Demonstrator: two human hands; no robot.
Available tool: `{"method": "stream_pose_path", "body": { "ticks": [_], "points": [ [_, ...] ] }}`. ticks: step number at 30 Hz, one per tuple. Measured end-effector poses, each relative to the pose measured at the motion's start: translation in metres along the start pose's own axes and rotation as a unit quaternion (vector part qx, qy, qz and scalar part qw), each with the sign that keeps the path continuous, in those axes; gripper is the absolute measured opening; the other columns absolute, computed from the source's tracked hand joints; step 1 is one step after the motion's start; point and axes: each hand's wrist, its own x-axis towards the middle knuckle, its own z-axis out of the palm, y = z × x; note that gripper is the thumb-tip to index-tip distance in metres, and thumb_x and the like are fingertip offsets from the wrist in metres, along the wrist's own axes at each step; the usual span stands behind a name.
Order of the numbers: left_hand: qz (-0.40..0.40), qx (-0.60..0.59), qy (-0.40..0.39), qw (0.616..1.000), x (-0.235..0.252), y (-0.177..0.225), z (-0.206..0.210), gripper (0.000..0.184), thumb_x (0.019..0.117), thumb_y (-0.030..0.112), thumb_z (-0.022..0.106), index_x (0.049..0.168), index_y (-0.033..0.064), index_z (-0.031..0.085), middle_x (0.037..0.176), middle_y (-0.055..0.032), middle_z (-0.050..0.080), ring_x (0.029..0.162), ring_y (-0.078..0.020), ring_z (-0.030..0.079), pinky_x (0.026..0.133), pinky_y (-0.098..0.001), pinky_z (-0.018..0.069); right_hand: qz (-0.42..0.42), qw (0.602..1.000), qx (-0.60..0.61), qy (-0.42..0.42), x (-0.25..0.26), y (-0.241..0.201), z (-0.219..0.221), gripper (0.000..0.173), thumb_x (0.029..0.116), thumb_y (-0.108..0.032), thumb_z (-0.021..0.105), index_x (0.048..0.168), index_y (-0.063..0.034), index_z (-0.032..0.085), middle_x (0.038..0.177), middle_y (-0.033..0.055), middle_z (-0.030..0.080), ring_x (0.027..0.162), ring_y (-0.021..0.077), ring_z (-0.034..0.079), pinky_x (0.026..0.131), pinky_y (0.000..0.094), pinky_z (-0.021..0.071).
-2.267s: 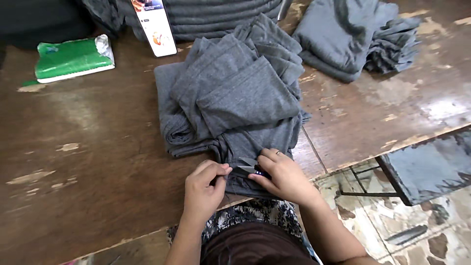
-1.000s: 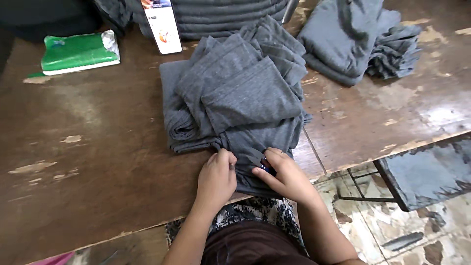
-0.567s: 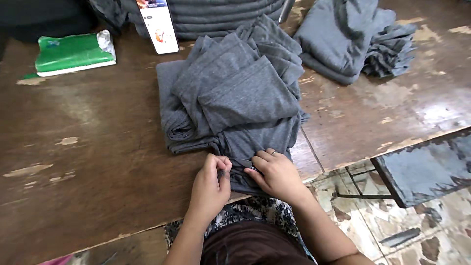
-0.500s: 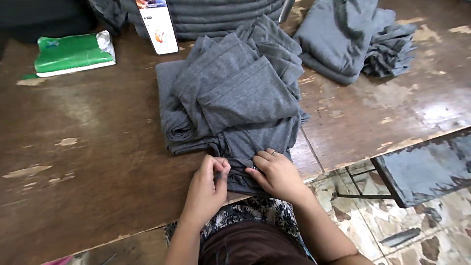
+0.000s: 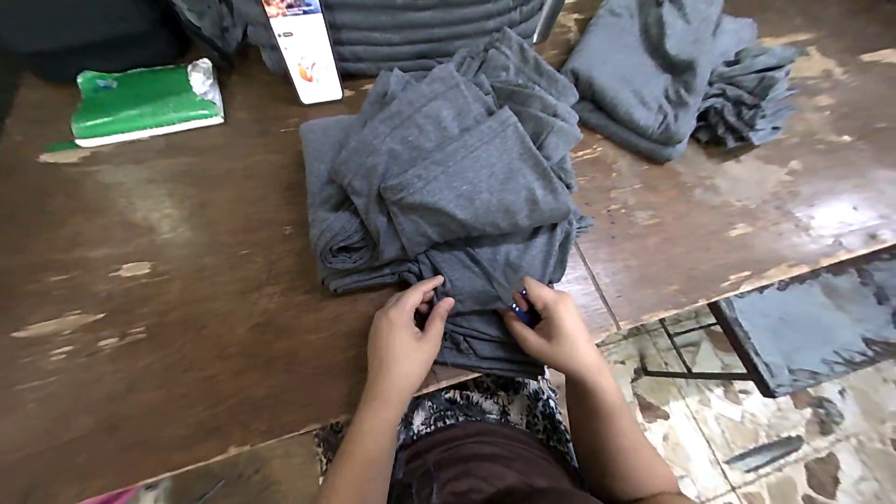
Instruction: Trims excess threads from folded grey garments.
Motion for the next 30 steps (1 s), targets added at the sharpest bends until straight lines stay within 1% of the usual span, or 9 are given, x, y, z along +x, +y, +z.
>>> {"method": "stream_pose_path", "body": {
  "ticks": [4,7,12,16,19,21,23,26,30],
  "points": [
    [-0.005,-0.077,0.024,0.997,0.000,-0.008,-0.010,0.018,0.0919,0.017,0.073,0.106,0.0075,0.076,0.089,0.0042,0.075,0.076,0.0063,0.065,0.067,-0.0119,0.0518,-0.004,0.999,0.037,0.010,0.001,0.003,-0.003,0.010,0.0856,-0.010,0.058,0.081,-0.0020,0.056,0.065,-0.0006,0.048,0.059,0.0000,0.043,0.055,0.0152,0.0349],
    [0.019,-0.095,0.001,0.995,-0.005,-0.017,-0.038,0.019,0.0923,0.016,0.072,0.107,0.0037,0.074,0.090,0.0047,0.076,0.077,0.0058,0.066,0.070,-0.0126,0.0540,-0.002,0.998,0.065,0.020,0.001,0.005,-0.002,0.011,0.0867,-0.010,0.060,0.080,-0.0029,0.055,0.065,-0.0017,0.049,0.059,-0.0020,0.043,0.055,0.0136,0.0347],
    [0.124,-0.217,-0.272,0.929,-0.015,-0.023,-0.073,0.040,0.1022,0.040,0.060,0.114,0.0040,0.073,0.076,0.0069,0.071,0.067,0.0072,0.063,0.063,-0.0117,0.0544,-0.007,0.997,0.077,0.022,0.002,0.006,0.000,0.013,0.0882,-0.011,0.060,0.080,-0.0026,0.056,0.068,-0.0012,0.051,0.061,-0.0037,0.045,0.057,0.0119,0.0359],
    [0.154,-0.027,-0.086,0.984,-0.013,0.004,-0.027,0.044,0.0915,0.045,0.073,0.123,0.0136,0.073,0.109,-0.0029,0.072,0.103,-0.0120,0.065,0.091,-0.0327,0.0549,-0.012,0.992,0.117,0.044,-0.001,0.002,0.000,0.014,0.0894,-0.012,0.063,0.081,-0.0023,0.056,0.069,-0.0021,0.052,0.063,-0.0043,0.046,0.059,0.0115,0.0380],
    [0.130,0.120,-0.043,0.983,0.001,0.022,0.011,0.064,0.0830,0.036,0.081,0.143,0.0227,0.062,0.117,-0.0146,0.062,0.103,-0.0326,0.060,0.085,-0.0529,0.0513,-0.027,0.984,0.166,0.052,-0.005,-0.013,0.001,0.020,0.0940,-0.016,0.066,0.083,-0.0032,0.054,0.070,-0.0031,0.051,0.063,-0.0035,0.046,0.059,0.0123,0.0382],
    [0.094,0.117,-0.013,0.989,0.012,0.022,0.019,0.068,0.0796,0.006,0.076,0.143,0.0222,0.062,0.112,-0.0169,0.061,0.099,-0.0331,0.062,0.080,-0.0514,0.0545,-0.039,0.983,0.164,0.073,-0.006,-0.018,0.000,0.019,0.0927,-0.014,0.067,0.085,-0.0020,0.055,0.070,-0.0021,0.052,0.064,-0.0025,0.047,0.060,0.0125,0.0396],
    [0.081,0.079,0.029,0.993,0.017,0.015,0.014,0.062,0.0783,-0.008,0.066,0.135,0.0161,0.068,0.110,-0.0141,0.063,0.093,-0.0238,0.065,0.075,-0.0400,0.0578,-0.039,0.983,0.144,0.106,-0.006,-0.012,-0.004,0.018,0.0891,-0.012,0.069,0.088,-0.0001,0.056,0.072,-0.0007,0.054,0.065,-0.0018,0.050,0.061,0.0128,0.0428],
    [0.133,0.019,0.049,0.990,0.005,-0.001,0.001,0.029,0.0836,-0.001,0.065,0.109,0.0067,0.078,0.099,-0.0094,0.073,0.086,-0.0106,0.070,0.077,-0.0229,0.0575,-0.017,0.984,0.132,0.119,-0.009,0.000,-0.011,0.016,0.0840,-0.009,0.068,0.089,-0.0012,0.055,0.075,-0.0013,0.057,0.068,-0.0025,0.052,0.063,0.0125,0.0444],
    [0.235,0.019,0.039,0.971,-0.014,-0.009,-0.016,0.013,0.0946,0.016,0.071,0.093,0.0063,0.080,0.085,-0.0032,0.076,0.085,-0.0085,0.071,0.084,-0.0202,0.0551,0.000,0.984,0.149,0.101,-0.010,0.007,-0.006,0.013,0.0860,-0.009,0.066,0.088,-0.0023,0.055,0.073,-0.0029,0.056,0.066,-0.0030,0.051,0.060,0.0128,0.0424]
  ]
}}
